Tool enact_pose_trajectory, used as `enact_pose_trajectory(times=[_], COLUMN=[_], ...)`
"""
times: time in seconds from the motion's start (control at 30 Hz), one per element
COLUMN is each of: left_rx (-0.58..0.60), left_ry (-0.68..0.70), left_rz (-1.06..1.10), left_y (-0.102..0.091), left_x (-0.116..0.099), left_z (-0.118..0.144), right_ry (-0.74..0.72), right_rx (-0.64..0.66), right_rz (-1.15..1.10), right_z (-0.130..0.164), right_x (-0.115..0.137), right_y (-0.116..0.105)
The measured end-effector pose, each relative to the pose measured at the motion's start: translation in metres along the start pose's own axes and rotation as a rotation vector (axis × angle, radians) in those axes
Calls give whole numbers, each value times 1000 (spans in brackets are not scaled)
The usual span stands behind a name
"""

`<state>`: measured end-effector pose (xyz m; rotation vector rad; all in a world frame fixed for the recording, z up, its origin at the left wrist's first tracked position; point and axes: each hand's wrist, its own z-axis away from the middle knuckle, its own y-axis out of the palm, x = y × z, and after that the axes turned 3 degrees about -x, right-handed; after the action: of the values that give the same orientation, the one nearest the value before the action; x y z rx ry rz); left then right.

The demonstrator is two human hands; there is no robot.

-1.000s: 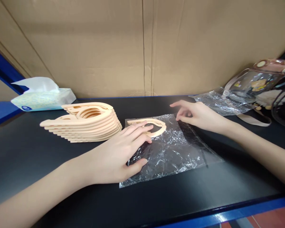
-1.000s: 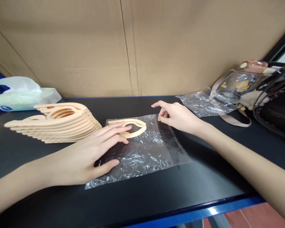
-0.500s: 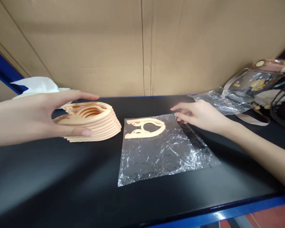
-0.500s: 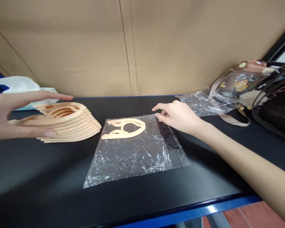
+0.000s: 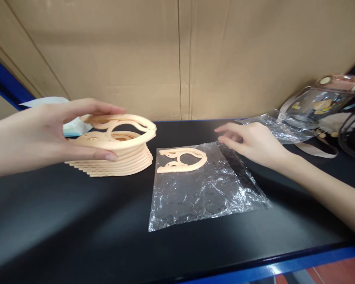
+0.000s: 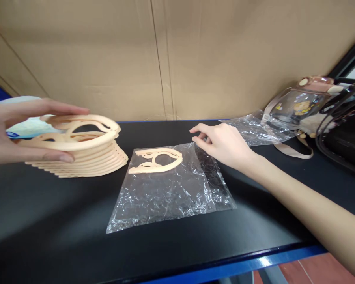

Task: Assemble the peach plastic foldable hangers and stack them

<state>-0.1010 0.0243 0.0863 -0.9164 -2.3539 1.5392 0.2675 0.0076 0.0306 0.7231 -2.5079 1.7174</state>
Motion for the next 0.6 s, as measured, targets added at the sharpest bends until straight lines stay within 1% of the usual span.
enact_pose_trajectory(times=[0.03,0.07,0.13,0.17,0.2,0.27,0.37,0.47,0.6], left_rx=[-24,-49,-40,-26,-41,-31,-3,14,31], left_ry=[9,58,201,252,299,357,372,355,338], left_rz=[-20,4,77,70,46,8,-34,-22,1], left_y=[2,6,18,26,34,49,64,70,73], left_x=[-12,-25,-49,-60,-68,-79,-83,-81,-78], left_z=[-1,-1,0,1,3,8,13,15,15], right_ry=[4,12,39,42,45,64,131,182,214], right_rx=[-12,14,112,163,196,253,319,349,350], right_rz=[-125,-308,-716,-863,-968,-1062,-1092,-1113,-1113], right_z=[2,4,10,12,14,16,16,14,11], right_x=[5,10,22,28,33,39,39,35,30], right_y=[0,0,1,2,3,4,5,7,10])
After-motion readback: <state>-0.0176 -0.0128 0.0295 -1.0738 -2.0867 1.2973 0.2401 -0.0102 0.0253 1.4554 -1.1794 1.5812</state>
